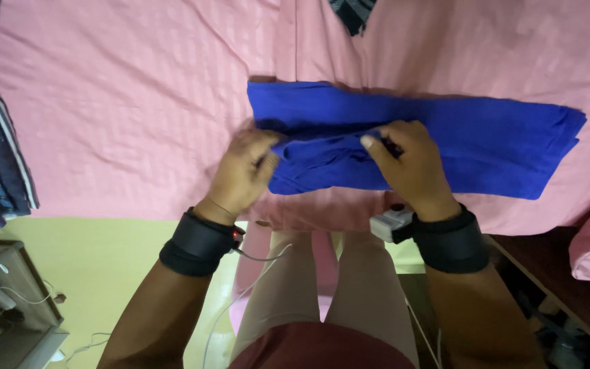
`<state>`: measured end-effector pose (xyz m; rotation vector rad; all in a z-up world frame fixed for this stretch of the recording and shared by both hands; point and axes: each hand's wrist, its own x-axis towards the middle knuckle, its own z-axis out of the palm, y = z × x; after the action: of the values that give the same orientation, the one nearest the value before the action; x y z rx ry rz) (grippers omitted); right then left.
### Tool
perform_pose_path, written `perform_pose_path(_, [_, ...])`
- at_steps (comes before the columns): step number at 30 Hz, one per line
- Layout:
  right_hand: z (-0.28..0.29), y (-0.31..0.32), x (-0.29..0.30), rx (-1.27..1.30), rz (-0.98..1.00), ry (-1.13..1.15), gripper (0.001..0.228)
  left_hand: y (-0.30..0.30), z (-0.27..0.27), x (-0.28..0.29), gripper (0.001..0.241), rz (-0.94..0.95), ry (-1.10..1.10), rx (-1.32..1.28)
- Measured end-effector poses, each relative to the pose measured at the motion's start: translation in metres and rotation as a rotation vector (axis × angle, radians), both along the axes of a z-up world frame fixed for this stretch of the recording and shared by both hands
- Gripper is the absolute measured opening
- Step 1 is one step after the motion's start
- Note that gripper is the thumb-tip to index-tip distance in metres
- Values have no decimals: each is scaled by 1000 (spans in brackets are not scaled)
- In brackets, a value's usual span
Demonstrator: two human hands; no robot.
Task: The person picks up a blue t-shirt from a pile of clothes on a bed, turns it inside out, and lays it flat. They then fold the shirt in half lengthwise, fold the sleeves inward, and fold the bottom up to create a compact rectangle.
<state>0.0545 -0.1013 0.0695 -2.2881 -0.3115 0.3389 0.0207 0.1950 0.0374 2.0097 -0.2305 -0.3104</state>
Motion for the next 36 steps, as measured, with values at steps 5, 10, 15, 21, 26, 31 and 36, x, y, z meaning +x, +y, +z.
perform_pose_path(5, [-10,7,-3,-60,-213,86,29,-8,-17,5,15,259,255,-95])
perform_pose_path(10, [-9,10,-2,-73,-243,39,34,-15,-7,24,28,293,179,145])
perform_pose_path(15, [5,15,6,-41,-229,188,28,-23,14,33,19,305,115,-154])
perform_pose_path(21, [-3,8,-5,99,-386,150,19,-22,-19,13,14,383,258,-363])
perform_pose_path(26, [-12,12,-7,105,-438,212,19,-33,-21,15,9,407,359,-355])
perform_pose_path(31, [-14,12,-8,148,-444,214,20,-37,-33,14,27,433,296,-233])
perform_pose_path(36, [-22,11,-8,7,-414,113,22,-38,-31,22,29,392,141,203])
